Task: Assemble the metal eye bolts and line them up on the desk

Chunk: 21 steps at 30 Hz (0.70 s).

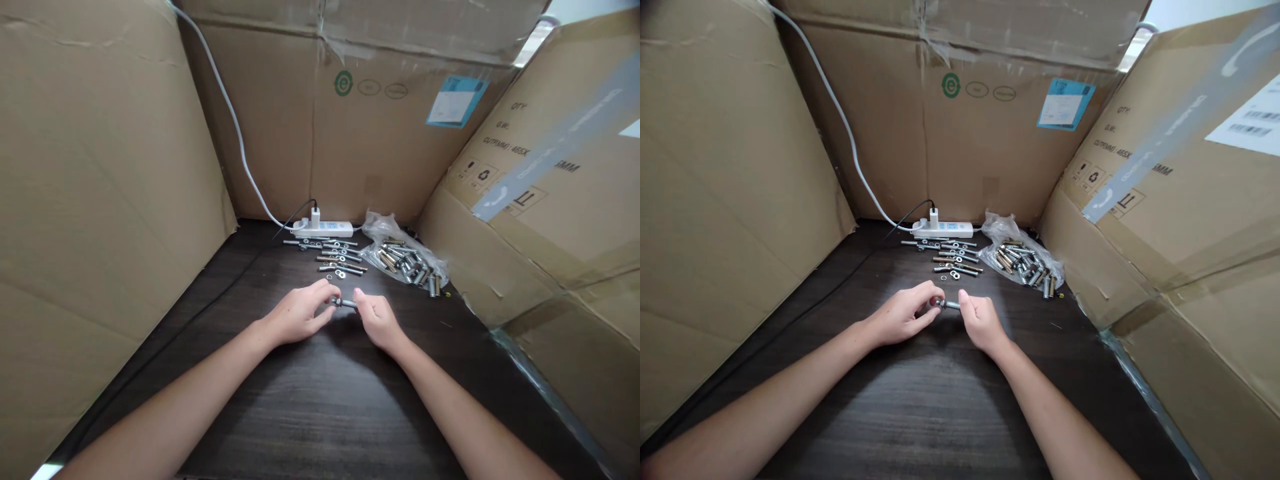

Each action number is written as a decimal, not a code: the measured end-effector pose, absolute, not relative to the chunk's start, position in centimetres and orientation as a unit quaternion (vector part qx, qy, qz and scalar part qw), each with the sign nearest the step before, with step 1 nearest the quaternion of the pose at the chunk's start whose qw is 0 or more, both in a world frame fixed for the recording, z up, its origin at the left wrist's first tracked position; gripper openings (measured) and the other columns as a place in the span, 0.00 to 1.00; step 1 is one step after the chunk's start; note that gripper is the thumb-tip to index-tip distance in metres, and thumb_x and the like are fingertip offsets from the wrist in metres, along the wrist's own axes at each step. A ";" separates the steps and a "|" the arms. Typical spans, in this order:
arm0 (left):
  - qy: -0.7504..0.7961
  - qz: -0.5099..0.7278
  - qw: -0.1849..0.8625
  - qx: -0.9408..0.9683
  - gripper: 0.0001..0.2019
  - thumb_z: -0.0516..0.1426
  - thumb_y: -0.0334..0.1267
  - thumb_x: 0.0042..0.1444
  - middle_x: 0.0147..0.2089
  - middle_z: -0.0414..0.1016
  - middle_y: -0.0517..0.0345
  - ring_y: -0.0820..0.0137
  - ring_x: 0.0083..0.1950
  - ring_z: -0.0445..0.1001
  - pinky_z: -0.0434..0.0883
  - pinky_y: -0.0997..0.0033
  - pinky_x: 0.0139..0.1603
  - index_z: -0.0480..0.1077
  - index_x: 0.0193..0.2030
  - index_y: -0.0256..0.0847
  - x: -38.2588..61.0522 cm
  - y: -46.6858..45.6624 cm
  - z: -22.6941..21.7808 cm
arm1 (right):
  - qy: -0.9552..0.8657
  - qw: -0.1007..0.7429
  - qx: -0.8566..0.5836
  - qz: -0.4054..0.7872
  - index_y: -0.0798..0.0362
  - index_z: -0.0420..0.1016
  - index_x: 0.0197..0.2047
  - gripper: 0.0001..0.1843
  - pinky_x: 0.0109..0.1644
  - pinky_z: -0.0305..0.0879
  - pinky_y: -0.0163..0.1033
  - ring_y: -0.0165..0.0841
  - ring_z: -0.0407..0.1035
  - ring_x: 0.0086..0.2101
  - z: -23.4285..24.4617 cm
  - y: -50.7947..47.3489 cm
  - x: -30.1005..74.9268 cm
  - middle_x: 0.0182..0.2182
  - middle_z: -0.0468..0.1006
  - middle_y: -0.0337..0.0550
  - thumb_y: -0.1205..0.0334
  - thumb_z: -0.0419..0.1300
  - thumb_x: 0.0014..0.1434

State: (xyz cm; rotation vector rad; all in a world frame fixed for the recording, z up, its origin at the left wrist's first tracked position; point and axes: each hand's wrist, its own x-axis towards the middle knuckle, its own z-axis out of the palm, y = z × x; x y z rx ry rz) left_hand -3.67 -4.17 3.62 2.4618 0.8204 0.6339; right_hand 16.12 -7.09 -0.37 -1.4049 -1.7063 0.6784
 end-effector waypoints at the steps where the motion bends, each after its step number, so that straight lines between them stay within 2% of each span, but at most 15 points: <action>1: 0.300 0.230 0.234 0.896 0.09 0.49 0.38 0.60 0.39 0.69 0.59 0.74 0.34 0.67 0.65 0.75 0.34 0.65 0.46 0.42 -3.7 -4.1 3.6 | -0.678 0.403 -0.554 0.266 0.52 0.46 0.17 0.27 0.25 0.43 0.35 0.24 0.44 0.20 -0.4 -7.1 16.1 0.17 0.48 0.34 0.48 0.41 0.65; 4: 0.306 0.210 0.234 0.899 0.10 0.48 0.40 0.62 0.36 0.71 0.59 0.73 0.34 0.69 0.65 0.75 0.36 0.67 0.43 0.42 -3.6 -4.0 3.4 | -0.683 0.400 -0.550 0.267 0.52 0.46 0.18 0.27 0.25 0.43 0.35 0.24 0.45 0.20 -0.3 -7.2 15.9 0.17 0.47 0.34 0.48 0.41 0.65; 7: 0.318 0.184 0.220 0.903 0.15 0.43 0.41 0.65 0.31 0.72 0.60 0.72 0.33 0.69 0.63 0.74 0.36 0.68 0.36 0.41 -3.7 -3.8 3.3 | -0.683 0.396 -0.551 0.271 0.52 0.46 0.18 0.26 0.25 0.44 0.35 0.24 0.45 0.20 -0.3 -7.2 15.9 0.17 0.48 0.34 0.49 0.40 0.65; 12: 0.331 0.246 0.222 0.883 0.09 0.47 0.38 0.61 0.40 0.72 0.59 0.73 0.35 0.69 0.64 0.75 0.36 0.65 0.46 0.42 -3.8 -4.1 3.5 | -0.677 0.399 -0.555 0.272 0.52 0.48 0.18 0.27 0.26 0.45 0.35 0.25 0.46 0.20 -0.5 -7.0 15.9 0.17 0.49 0.34 0.48 0.40 0.65; 17: 0.309 0.225 0.236 0.894 0.08 0.50 0.38 0.59 0.39 0.70 0.61 0.76 0.30 0.66 0.63 0.75 0.31 0.64 0.44 0.42 -3.6 -4.4 3.7 | -0.673 0.409 -0.552 0.274 0.52 0.48 0.18 0.27 0.26 0.46 0.35 0.25 0.46 0.20 -0.5 -7.1 15.9 0.16 0.49 0.34 0.47 0.39 0.65; 21: 0.317 0.186 0.227 0.902 0.10 0.48 0.43 0.61 0.35 0.71 0.60 0.73 0.32 0.68 0.63 0.74 0.33 0.66 0.40 0.42 -3.6 -4.1 3.4 | -0.672 0.410 -0.553 0.274 0.52 0.49 0.17 0.28 0.26 0.46 0.35 0.25 0.47 0.20 -0.3 -7.3 15.8 0.16 0.50 0.34 0.46 0.39 0.65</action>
